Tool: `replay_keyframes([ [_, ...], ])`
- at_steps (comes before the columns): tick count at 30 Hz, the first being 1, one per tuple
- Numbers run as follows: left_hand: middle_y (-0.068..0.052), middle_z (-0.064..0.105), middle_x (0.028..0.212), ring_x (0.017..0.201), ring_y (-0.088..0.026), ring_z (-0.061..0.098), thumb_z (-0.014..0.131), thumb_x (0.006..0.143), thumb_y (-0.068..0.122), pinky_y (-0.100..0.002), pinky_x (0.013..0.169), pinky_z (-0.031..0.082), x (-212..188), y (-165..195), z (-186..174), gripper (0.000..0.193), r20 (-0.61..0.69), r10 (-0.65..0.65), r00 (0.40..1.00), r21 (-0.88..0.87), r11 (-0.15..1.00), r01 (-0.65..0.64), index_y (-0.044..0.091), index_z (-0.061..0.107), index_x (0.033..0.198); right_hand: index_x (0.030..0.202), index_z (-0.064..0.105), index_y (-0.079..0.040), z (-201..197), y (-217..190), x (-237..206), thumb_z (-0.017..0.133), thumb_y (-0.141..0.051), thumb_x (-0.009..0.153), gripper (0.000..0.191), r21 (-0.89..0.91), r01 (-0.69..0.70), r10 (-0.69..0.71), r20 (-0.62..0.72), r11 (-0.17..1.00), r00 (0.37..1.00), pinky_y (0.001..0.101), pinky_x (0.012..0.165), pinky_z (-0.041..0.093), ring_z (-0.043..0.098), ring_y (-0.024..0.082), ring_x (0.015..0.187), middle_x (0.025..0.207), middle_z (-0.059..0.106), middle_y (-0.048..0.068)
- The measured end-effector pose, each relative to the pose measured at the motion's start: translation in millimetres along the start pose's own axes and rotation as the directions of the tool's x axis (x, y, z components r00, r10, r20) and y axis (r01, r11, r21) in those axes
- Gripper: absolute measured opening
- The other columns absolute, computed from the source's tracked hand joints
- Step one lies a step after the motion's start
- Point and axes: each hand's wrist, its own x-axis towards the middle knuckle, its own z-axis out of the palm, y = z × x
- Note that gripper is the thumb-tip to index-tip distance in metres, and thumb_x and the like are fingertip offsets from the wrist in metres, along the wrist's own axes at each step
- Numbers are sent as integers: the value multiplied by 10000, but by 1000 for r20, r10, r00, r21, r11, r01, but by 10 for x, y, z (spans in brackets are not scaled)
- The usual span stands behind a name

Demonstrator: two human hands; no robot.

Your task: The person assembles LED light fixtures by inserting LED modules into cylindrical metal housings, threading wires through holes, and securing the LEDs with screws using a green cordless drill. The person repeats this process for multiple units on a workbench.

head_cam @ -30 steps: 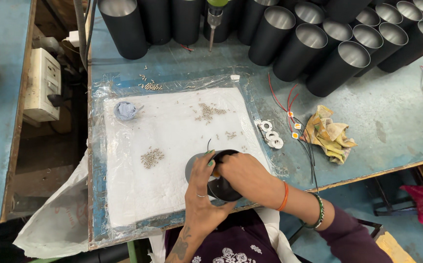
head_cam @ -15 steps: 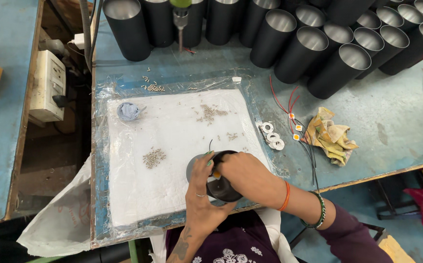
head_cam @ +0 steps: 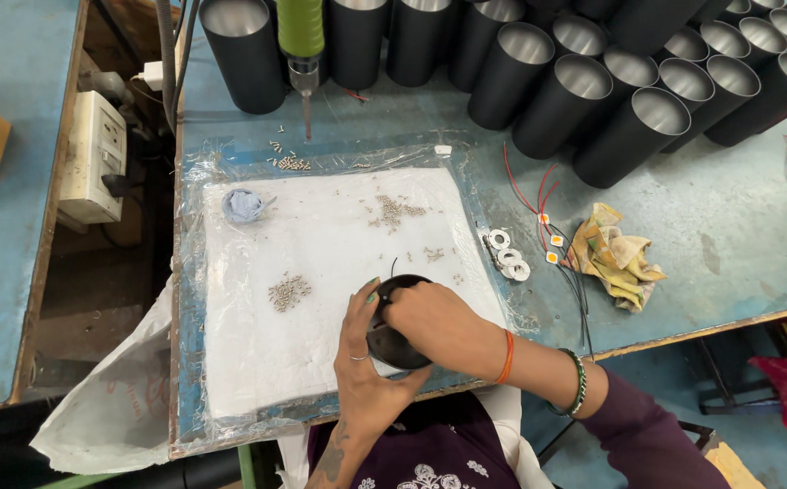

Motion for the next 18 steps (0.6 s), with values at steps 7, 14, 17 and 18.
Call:
replay_keyframes([
  [7,-211,466,1549,1365,-377,580,947,625,93,-439,1080,553,0,-33,-3,1111,-2,-37,999,-60,998,37,150,293,1521,805,685,-12,-176,4,38,672,-77,750,86,2,64,-64,6,998,998,453,656,545,680,367,776,830,674,172],
  [14,-222,469,1548,1343,-365,603,953,664,110,-425,1055,574,13,-59,5,1100,-22,-86,996,-62,994,85,135,267,1524,883,713,-34,-300,14,-94,662,-62,747,149,-95,10,-14,-37,995,999,437,636,554,691,350,751,879,687,151],
  [17,-234,446,1552,1362,-391,569,950,631,100,-441,1063,561,11,-43,20,1115,-3,-46,999,-40,998,46,134,274,1518,849,736,-62,-176,0,-37,676,-95,760,112,-83,14,-14,4,996,1000,445,608,553,692,349,726,820,696,155],
  [18,-235,440,1550,1364,-396,561,949,625,96,-449,1068,552,5,-33,26,1121,-1,-31,1000,-28,999,31,135,275,1519,843,749,-75,-135,-4,-13,680,-105,768,106,-56,17,-16,15,998,1000,450,594,550,692,350,713,789,701,154],
])
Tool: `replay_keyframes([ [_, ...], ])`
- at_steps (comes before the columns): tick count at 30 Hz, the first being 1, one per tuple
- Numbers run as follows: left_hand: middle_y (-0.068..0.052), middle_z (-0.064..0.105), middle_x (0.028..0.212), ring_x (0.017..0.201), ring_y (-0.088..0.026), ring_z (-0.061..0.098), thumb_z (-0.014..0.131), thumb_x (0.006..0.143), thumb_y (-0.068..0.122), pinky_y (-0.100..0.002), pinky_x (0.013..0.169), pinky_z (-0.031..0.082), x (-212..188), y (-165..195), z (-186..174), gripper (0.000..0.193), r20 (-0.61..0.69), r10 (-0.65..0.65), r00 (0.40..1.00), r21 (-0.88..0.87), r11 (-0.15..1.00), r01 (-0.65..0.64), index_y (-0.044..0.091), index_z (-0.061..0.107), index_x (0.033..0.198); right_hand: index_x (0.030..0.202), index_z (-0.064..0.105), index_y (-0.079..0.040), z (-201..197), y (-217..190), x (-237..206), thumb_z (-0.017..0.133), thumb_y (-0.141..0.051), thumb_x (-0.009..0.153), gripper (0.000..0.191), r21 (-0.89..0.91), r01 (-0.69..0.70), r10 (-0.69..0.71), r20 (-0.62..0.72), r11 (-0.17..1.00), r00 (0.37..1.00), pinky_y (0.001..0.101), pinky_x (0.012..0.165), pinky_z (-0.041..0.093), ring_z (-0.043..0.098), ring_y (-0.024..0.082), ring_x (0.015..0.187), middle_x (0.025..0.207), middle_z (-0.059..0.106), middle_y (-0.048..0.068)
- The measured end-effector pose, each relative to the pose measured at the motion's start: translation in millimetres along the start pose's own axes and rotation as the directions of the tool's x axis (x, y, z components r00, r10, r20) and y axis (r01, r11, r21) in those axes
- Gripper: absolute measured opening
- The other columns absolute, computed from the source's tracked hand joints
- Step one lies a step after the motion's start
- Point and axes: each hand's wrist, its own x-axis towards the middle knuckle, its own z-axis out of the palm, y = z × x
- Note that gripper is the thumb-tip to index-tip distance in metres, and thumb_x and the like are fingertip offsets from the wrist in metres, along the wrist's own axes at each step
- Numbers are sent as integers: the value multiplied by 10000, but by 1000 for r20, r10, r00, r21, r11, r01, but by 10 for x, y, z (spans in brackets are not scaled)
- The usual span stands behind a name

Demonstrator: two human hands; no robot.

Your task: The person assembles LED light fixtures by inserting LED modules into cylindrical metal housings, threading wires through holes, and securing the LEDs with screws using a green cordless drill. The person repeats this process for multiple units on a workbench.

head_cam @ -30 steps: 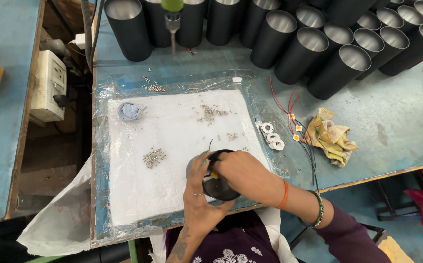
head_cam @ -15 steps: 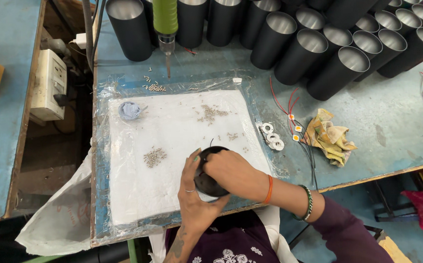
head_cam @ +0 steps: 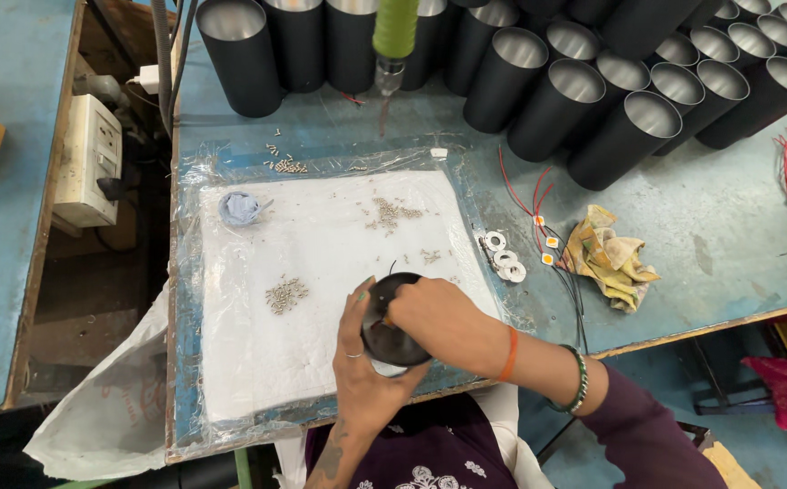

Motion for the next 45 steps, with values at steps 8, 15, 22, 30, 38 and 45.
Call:
replay_keyframes([
  [8,-226,427,1557,1394,-418,530,947,615,91,-468,1086,540,-18,-13,23,1131,3,9,1000,5,1000,-9,170,277,1523,766,728,-55,33,51,56,690,-112,753,70,-60,13,-8,70,998,998,437,602,554,691,334,705,757,693,145],
  [15,-224,430,1550,1403,-426,513,954,610,101,-484,1092,531,-22,-22,33,1147,2,17,1000,19,1000,-17,175,266,1525,800,741,-50,-10,25,55,690,-86,738,88,6,0,-1,56,1000,998,448,588,553,688,348,705,790,695,152],
  [22,-223,430,1553,1403,-421,519,960,616,107,-485,1097,533,-17,-16,28,1151,4,18,1000,5,1000,-18,171,263,1530,794,750,-58,-13,31,56,685,-93,737,93,-42,9,-5,96,999,995,446,614,559,691,346,730,809,700,147],
  [30,-220,429,1563,1390,-400,540,953,616,87,-461,1098,537,-25,-7,13,1143,-10,3,1000,-6,1000,-3,160,269,1529,771,714,-29,35,47,71,696,-127,773,100,-48,88,-84,65,995,994,441,637,557,691,343,748,800,696,157],
  [38,-217,442,1547,1388,-416,527,947,578,64,-468,1098,517,-29,13,2,1153,-26,-8,1000,19,1000,8,158,281,1515,743,703,-32,83,38,93,690,-96,726,67,-114,144,-136,73,983,988,429,655,564,697,338,762,794,693,162],
  [45,-216,423,1567,1375,-404,558,955,634,80,-449,1078,553,-19,3,-11,1135,-33,-10,999,-15,1000,9,154,262,1530,825,742,-40,-11,40,63,699,-97,735,115,-22,17,-16,48,1000,999,434,648,567,702,358,756,809,704,172],
])
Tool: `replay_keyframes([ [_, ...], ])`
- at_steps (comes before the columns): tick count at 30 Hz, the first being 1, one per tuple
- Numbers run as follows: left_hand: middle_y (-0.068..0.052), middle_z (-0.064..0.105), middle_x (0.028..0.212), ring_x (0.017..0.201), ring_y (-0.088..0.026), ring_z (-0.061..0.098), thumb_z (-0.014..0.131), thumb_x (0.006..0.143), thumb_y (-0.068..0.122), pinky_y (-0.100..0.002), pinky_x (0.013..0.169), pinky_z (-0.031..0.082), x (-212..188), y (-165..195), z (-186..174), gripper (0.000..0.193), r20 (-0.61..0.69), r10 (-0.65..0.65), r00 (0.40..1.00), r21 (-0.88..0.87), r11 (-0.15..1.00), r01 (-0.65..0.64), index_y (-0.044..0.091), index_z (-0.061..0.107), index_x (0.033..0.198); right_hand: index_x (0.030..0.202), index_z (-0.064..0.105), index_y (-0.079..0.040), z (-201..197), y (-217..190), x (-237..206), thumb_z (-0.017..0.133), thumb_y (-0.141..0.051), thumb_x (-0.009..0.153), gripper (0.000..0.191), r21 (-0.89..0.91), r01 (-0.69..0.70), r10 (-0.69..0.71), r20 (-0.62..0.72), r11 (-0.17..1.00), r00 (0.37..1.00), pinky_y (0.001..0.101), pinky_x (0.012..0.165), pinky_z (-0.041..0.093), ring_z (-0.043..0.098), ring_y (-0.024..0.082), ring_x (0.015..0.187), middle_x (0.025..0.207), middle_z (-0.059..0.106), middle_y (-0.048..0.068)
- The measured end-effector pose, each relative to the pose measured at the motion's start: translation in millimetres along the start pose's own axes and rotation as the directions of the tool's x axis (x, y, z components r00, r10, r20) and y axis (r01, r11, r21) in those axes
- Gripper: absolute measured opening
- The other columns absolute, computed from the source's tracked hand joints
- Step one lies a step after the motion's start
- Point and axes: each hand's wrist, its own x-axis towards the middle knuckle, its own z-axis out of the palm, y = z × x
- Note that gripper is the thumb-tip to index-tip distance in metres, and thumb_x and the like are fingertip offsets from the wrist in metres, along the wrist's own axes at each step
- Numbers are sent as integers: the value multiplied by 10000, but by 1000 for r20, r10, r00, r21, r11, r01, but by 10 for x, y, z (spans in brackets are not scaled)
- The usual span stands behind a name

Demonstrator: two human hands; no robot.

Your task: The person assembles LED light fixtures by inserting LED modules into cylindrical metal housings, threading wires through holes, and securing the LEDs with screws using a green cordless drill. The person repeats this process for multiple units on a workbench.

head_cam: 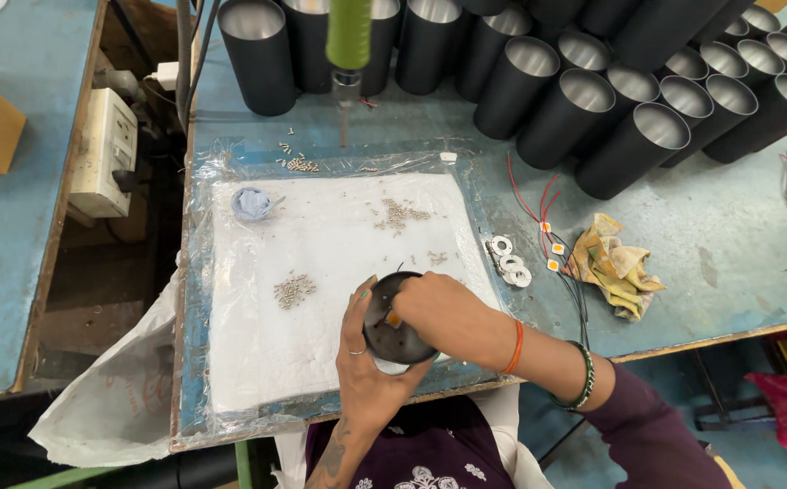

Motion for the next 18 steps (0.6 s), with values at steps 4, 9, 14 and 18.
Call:
replay_keyframes([
  [4,-212,420,1571,1368,-395,568,949,644,87,-440,1063,571,4,-7,-1,1125,5,-5,1000,2,1000,5,158,261,1531,794,723,-31,26,-29,47,696,-79,731,83,37,25,-24,-30,999,999,452,640,555,692,364,748,809,698,178],
  [9,-212,418,1571,1392,-404,539,947,633,86,-454,1086,549,-1,-18,-7,1131,-2,0,1000,18,1000,0,158,265,1531,731,659,6,82,-21,87,687,-71,704,86,26,57,-56,-28,998,998,448,648,556,683,370,755,800,686,185],
  [14,-211,425,1565,1394,-409,531,945,605,84,-467,1100,533,-8,-33,-12,1141,-11,-5,1000,22,1000,6,156,281,1529,747,652,14,105,-20,107,681,-73,706,100,4,136,-135,-81,991,987,443,648,556,680,373,765,806,678,190],
  [18,-204,441,1554,1353,-391,569,949,615,99,-449,1072,548,-3,-33,-13,1125,-26,-32,999,30,999,33,155,282,1519,724,648,14,99,-27,130,684,-85,721,106,11,120,-120,-59,993,991,440,653,557,680,370,773,803,673,187],
])
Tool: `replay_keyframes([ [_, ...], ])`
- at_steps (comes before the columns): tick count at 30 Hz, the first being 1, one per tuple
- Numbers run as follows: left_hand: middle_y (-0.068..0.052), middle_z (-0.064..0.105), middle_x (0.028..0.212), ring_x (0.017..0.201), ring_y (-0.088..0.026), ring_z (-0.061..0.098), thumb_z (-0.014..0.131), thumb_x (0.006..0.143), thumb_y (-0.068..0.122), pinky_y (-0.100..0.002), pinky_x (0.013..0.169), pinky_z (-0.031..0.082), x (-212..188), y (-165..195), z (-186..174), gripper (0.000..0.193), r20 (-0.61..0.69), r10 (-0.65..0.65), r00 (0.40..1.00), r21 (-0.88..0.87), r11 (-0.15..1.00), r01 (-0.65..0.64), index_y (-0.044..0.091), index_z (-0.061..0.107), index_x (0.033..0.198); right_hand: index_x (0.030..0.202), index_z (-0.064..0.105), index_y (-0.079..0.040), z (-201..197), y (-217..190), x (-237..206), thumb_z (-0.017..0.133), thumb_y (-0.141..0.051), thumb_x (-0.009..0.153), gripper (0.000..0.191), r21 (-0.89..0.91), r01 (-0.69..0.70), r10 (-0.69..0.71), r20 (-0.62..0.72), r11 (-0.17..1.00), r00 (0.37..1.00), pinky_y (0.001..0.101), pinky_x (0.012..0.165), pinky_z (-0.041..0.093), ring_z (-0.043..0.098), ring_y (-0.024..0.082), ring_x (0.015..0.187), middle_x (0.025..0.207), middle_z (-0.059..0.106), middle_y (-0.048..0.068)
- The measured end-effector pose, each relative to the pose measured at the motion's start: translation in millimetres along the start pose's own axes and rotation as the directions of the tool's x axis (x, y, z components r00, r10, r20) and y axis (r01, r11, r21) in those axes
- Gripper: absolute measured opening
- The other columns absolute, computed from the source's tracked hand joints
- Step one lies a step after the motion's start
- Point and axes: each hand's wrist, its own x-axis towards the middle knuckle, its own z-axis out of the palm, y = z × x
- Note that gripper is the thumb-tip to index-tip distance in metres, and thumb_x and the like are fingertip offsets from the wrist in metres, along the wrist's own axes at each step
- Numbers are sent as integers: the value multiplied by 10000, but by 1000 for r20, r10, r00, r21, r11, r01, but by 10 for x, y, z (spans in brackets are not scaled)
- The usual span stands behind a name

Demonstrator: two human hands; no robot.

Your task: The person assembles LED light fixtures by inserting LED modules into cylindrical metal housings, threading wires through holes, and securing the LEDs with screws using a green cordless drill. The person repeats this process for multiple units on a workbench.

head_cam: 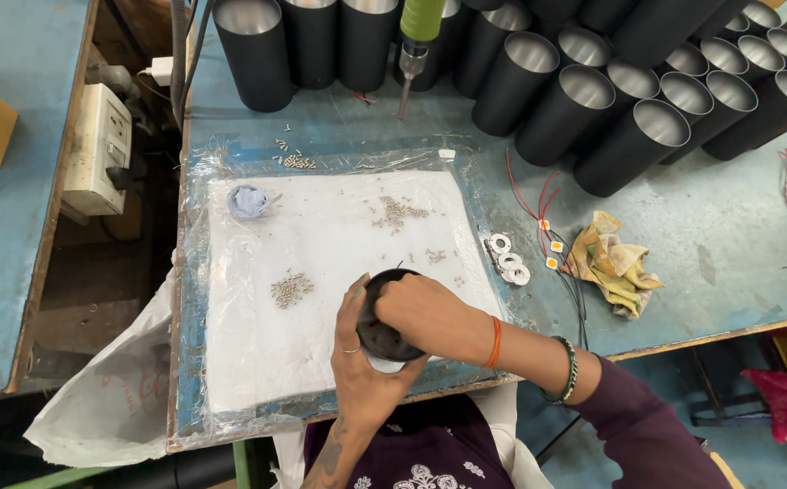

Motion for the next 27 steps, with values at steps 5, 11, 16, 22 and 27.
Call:
replay_keyframes([
  [5,-207,444,1552,1338,-392,585,950,633,110,-443,1057,558,9,24,-3,1112,6,1,1000,-10,1000,-1,141,274,1516,787,679,-9,-133,-15,-38,677,-72,729,85,12,7,-7,-2,1000,1000,442,652,555,685,362,774,830,678,176],
  [11,-208,447,1555,1321,-379,604,944,669,131,-426,1043,578,12,26,8,1076,2,-12,1000,-6,1000,12,144,272,1509,891,705,-37,-486,3,-196,666,-33,753,143,25,-118,119,-27,993,993,444,654,544,687,344,746,854,675,126],
  [16,-218,440,1558,1353,-387,577,946,672,130,-441,1063,564,-4,14,32,1101,7,16,1000,4,1000,-16,139,258,1531,884,713,-63,-538,-51,-150,695,-68,763,123,39,-53,53,-21,998,998,448,652,532,680,337,751,838,663,116],
  [22,-259,484,1506,1318,-359,589,935,673,155,-424,1068,544,68,-175,-128,1230,65,7,998,-168,986,4,94,131,1601,946,766,-59,-760,546,-604,705,-87,846,120,236,-265,348,-460,935,817,374,688,551,711,290,785,925,737,92],
  [27,-209,659,1264,1128,-295,706,968,545,185,-393,914,598,73,-397,-123,1206,180,-261,948,-8,964,267,63,265,1516,924,801,-79,-366,1456,-967,732,-82,814,130,23,-558,531,-341,829,776,391,769,570,728,308,822,940,763,112],
])
